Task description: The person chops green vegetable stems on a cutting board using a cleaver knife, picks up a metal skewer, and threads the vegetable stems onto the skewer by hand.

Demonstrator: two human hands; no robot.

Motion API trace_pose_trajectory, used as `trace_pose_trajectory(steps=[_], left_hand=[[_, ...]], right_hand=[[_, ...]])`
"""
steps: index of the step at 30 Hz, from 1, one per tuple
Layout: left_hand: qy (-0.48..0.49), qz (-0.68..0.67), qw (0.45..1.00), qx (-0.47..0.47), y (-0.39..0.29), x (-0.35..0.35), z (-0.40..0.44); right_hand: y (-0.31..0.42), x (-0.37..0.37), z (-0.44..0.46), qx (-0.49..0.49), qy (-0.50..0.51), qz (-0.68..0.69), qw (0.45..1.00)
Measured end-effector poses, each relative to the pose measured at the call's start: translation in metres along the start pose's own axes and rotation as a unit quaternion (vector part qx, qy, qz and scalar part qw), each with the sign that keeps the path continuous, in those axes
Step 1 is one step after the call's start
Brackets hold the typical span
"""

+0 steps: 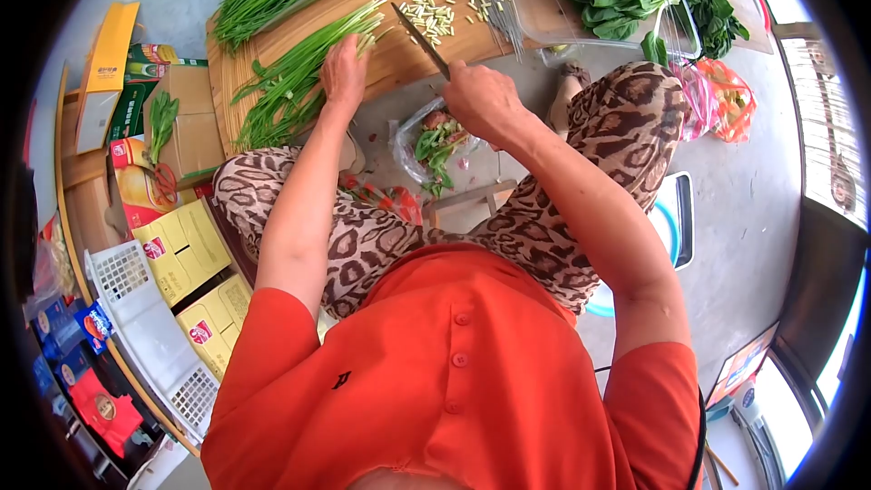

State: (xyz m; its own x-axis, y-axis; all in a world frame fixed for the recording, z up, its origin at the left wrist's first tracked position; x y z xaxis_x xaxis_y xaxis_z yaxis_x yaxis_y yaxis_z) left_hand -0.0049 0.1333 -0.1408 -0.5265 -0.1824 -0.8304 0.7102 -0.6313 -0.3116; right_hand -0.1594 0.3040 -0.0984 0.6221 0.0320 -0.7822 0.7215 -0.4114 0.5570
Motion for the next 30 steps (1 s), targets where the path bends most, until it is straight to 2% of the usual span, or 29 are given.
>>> trace_pose_trajectory(steps=[2,10,13,21,24,30], left_hand=[[-0.004,-0.020,1.000,0.010,0.000,0.005,-0.001],[0.025,-0.041,0.997,-0.060,0.006,0.014,-0.004],[-0.001,-0.050,0.997,-0.062,0.004,0.014,-0.009],[0.011,-0.037,0.998,-0.043,-0.002,0.012,-0.014],[0.018,-0.039,0.998,-0.043,-0.001,0.012,-0.015],[0.014,-0.048,0.998,-0.039,0.000,0.013,-0.016]], right_hand=[[0.003,0.003,0.000,0.004,0.008,0.006,1.000],[0.013,0.006,0.003,-0.034,0.015,-0.009,0.999],[0.015,0.007,0.002,-0.040,0.013,-0.010,0.999],[0.020,0.005,-0.002,-0.040,0.010,-0.035,0.999],[0.023,0.006,-0.005,-0.017,0.044,-0.027,0.999],[0.023,0.007,-0.006,-0.045,0.022,-0.051,0.997]])
Point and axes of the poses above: each hand's wrist, its own z-axis towards the middle knuckle, its own x-axis out of the palm, y = z × x, the point moved 7 cm from there along z, towards the middle knuckle, and after that the axes turned 7 degrees about -y, right-handed, at the moved point
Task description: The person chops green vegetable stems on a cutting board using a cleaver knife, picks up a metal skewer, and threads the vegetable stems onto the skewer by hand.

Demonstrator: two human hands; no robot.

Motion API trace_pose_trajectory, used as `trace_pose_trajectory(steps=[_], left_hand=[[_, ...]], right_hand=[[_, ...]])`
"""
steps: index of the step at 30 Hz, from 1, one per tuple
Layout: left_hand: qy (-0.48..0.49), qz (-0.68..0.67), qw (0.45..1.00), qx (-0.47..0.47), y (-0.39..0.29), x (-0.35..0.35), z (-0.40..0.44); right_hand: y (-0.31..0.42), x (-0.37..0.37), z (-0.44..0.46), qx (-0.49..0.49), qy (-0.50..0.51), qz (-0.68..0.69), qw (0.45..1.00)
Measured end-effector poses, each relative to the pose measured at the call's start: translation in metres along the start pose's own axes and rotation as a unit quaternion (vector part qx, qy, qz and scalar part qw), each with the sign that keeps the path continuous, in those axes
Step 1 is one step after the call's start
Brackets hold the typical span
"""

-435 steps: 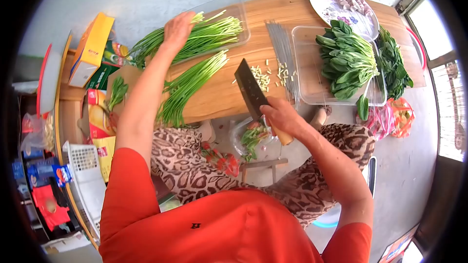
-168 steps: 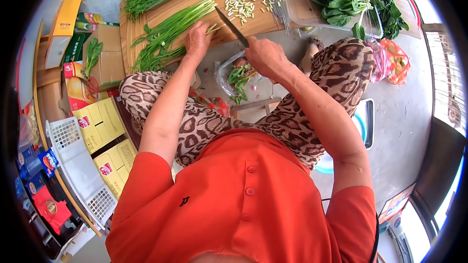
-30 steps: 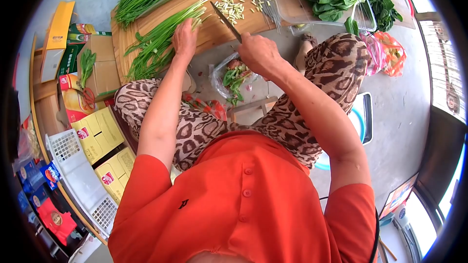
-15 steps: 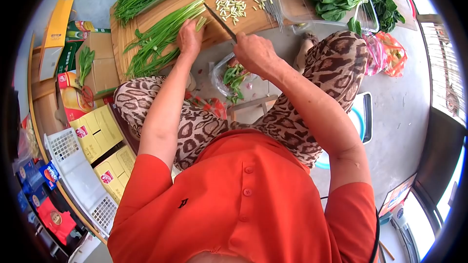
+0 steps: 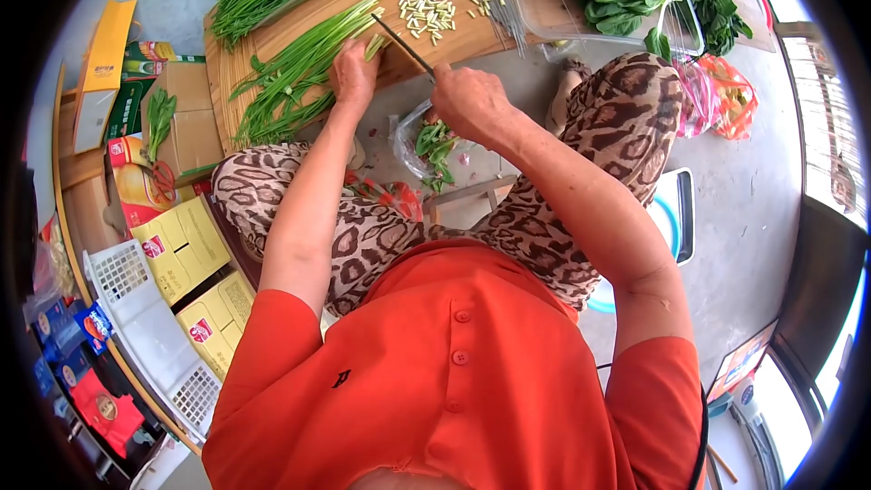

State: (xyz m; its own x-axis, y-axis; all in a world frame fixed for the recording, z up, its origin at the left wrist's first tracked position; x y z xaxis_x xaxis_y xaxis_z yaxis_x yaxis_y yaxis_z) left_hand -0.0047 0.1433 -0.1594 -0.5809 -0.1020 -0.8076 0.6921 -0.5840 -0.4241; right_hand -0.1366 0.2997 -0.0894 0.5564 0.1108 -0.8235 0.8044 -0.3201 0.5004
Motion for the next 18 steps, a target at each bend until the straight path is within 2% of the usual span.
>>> trace_pose_trajectory(steps=[18], left_hand=[[-0.008,0.022,0.999,0.028,-0.010,-0.008,-0.001]], right_hand=[[0.003,0.007,0.004,0.008,0.007,-0.021,1.000]])
Point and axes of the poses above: each hand's wrist, its own z-axis towards the middle knuckle, its own x-axis out of the palm, y = z × x, the point moved 7 cm from there along z, towards the middle knuckle, and after that the axes turned 7 degrees about -y, right-handed, at the moved point
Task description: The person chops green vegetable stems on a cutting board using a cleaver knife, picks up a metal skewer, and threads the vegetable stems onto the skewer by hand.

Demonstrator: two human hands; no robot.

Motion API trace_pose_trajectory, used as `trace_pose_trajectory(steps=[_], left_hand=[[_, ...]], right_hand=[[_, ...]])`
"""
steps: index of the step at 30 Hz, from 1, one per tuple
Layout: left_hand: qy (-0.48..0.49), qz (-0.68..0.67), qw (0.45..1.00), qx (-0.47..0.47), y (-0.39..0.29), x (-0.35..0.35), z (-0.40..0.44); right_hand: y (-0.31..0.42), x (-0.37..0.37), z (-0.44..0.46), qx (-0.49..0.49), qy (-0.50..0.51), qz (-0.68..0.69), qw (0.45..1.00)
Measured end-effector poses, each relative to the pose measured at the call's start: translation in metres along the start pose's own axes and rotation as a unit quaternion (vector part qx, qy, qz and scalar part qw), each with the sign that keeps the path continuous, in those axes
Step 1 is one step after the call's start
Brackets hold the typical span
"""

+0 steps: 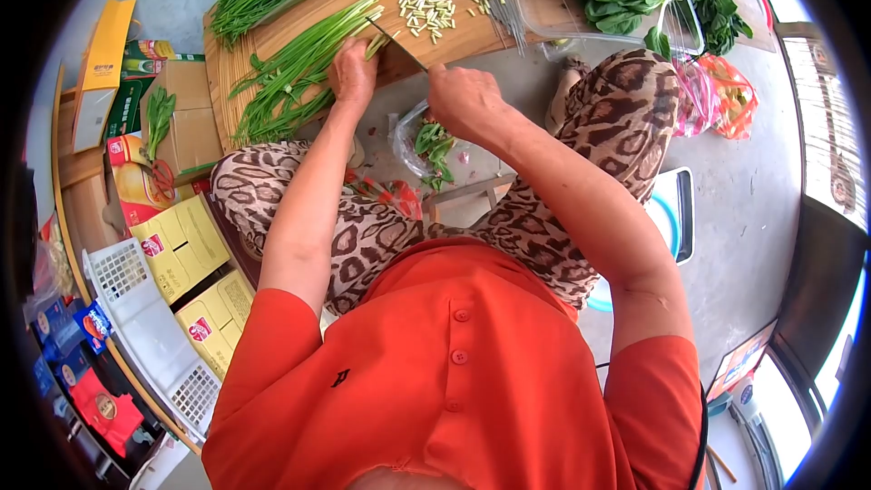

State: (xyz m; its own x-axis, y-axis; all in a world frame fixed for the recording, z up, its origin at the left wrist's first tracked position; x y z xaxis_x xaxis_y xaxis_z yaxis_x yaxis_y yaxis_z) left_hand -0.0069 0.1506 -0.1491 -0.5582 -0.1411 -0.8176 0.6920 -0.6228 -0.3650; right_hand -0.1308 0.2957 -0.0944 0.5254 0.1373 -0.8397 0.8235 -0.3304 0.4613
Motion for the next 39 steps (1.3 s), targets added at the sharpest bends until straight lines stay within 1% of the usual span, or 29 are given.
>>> trace_pose_trajectory(steps=[2,4,6,8,10,11,12,14,15,17,21,23,24,26,27,29,32,39], left_hand=[[0.000,0.019,1.000,0.011,-0.004,-0.003,-0.001],[-0.021,0.040,0.998,0.037,-0.007,-0.008,-0.001],[-0.026,0.052,0.998,0.038,-0.005,-0.013,0.004],[-0.031,0.065,0.997,0.037,0.002,-0.014,0.009],[-0.060,-0.001,0.997,-0.038,0.018,-0.015,0.018],[-0.061,-0.032,0.997,-0.033,0.020,-0.015,0.018],[-0.063,-0.033,0.997,-0.034,0.022,-0.014,0.019],[-0.031,0.001,0.999,-0.032,0.026,-0.008,0.020],[-0.030,-0.001,0.999,-0.030,0.027,-0.005,0.019],[-0.012,0.022,0.998,-0.057,0.036,0.004,0.019],[-0.012,0.029,0.997,-0.070,0.035,0.002,0.022],[-0.048,0.023,0.998,-0.025,0.031,-0.002,0.021],[-0.047,0.023,0.998,-0.025,0.027,-0.006,0.021],[0.036,0.037,0.996,-0.073,0.026,-0.001,0.019],[0.036,0.039,0.996,-0.072,0.026,0.001,0.017],[0.012,-0.008,0.998,-0.061,0.024,0.002,0.010],[0.014,-0.025,0.998,-0.061,0.018,-0.003,0.005],[0.015,-0.018,0.998,-0.057,0.018,-0.003,0.004]], right_hand=[[0.000,0.003,0.003,0.002,0.002,-0.023,1.000],[-0.003,0.002,0.005,-0.006,-0.002,-0.013,1.000],[-0.005,-0.001,0.006,-0.014,-0.005,-0.004,1.000],[-0.011,-0.006,0.007,0.020,0.000,0.035,0.999],[-0.014,-0.011,0.005,0.027,0.004,0.039,0.999],[-0.015,-0.014,0.004,0.029,-0.008,0.044,0.999],[-0.017,-0.017,0.004,0.032,-0.020,0.049,0.998],[-0.021,-0.013,0.005,0.030,-0.028,0.049,0.998],[-0.023,-0.011,0.005,0.026,-0.034,0.051,0.998],[-0.025,-0.009,0.006,0.022,-0.042,0.052,0.998],[-0.022,-0.009,0.006,0.008,-0.040,0.057,0.998],[-0.020,-0.009,0.006,0.008,-0.033,0.062,0.998],[-0.018,-0.008,0.006,0.006,-0.029,0.069,0.997],[-0.015,-0.010,0.005,0.003,-0.025,0.077,0.997],[-0.011,-0.012,0.003,0.000,-0.026,0.070,0.997],[-0.007,-0.013,0.002,-0.003,-0.026,0.065,0.998],[-0.003,-0.012,0.000,-0.013,-0.021,0.050,0.998],[-0.001,-0.005,0.001,-0.032,-0.021,0.040,0.998]])
Point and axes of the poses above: each hand's wrist, its own z-axis towards the middle knuckle, its own x-axis out of the palm, y = z × x, the point moved 7 cm from there along z, towards the middle knuckle, and after that the axes turned 7 degrees about -y, right-handed, at the moved point
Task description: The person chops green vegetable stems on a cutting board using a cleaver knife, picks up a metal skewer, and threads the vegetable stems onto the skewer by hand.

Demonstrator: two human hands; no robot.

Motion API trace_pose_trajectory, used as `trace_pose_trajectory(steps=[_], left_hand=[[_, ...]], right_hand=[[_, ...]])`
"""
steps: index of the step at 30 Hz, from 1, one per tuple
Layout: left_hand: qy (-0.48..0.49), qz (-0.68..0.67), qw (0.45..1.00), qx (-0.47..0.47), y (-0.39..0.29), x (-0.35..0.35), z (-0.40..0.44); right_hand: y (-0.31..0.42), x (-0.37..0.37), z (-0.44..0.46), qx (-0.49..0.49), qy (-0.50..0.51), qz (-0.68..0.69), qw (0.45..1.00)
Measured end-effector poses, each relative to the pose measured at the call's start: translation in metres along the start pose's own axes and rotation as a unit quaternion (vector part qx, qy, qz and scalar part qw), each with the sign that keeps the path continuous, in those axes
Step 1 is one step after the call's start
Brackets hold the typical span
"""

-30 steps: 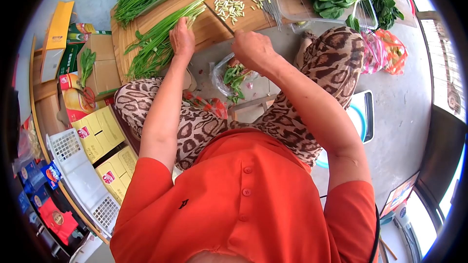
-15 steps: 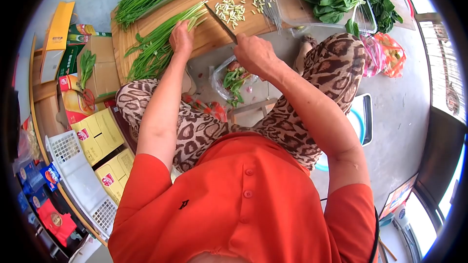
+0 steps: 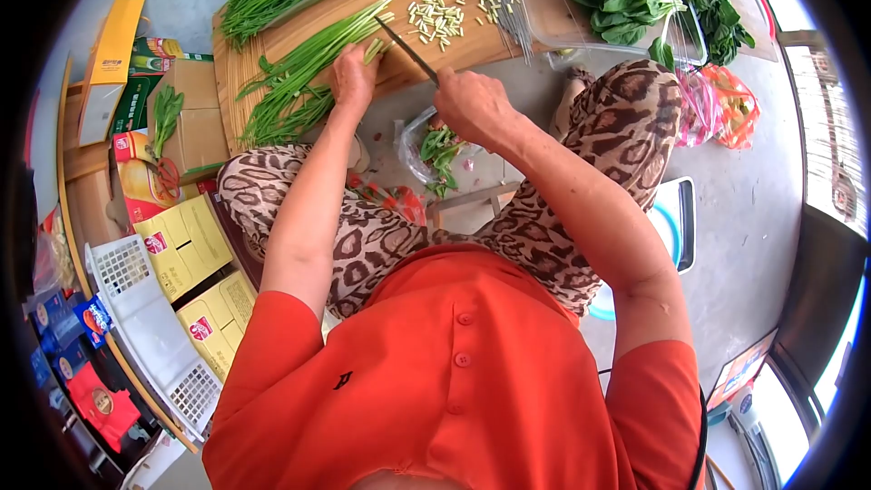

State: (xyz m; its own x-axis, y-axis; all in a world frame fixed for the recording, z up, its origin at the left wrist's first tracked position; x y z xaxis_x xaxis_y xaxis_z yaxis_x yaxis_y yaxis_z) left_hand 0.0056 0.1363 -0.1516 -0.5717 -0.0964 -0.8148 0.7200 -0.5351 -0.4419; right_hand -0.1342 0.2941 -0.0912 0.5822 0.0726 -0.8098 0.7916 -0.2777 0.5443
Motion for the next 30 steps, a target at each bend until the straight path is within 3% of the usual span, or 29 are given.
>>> trace_pose_trajectory(steps=[19,30], left_hand=[[0.020,0.025,0.999,0.010,-0.003,-0.001,0.001],[0.057,0.072,0.996,0.016,-0.009,-0.001,-0.002]], right_hand=[[0.008,0.010,0.011,0.009,-0.003,-0.070,0.998],[0.012,0.007,0.016,-0.023,-0.038,-0.041,0.998]])
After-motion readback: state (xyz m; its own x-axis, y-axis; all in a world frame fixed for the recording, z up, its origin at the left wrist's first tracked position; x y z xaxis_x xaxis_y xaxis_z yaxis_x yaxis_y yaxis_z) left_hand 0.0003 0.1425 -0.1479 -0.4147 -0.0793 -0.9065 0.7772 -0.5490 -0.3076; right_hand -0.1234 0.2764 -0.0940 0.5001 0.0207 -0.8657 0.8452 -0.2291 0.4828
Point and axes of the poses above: each hand's wrist, its own z-axis towards the middle knuckle, its own x-axis out of the palm, y = z × x, the point moved 7 cm from there along z, towards the middle knuckle, and after that the axes turned 7 degrees about -y, right-handed, at the moved point
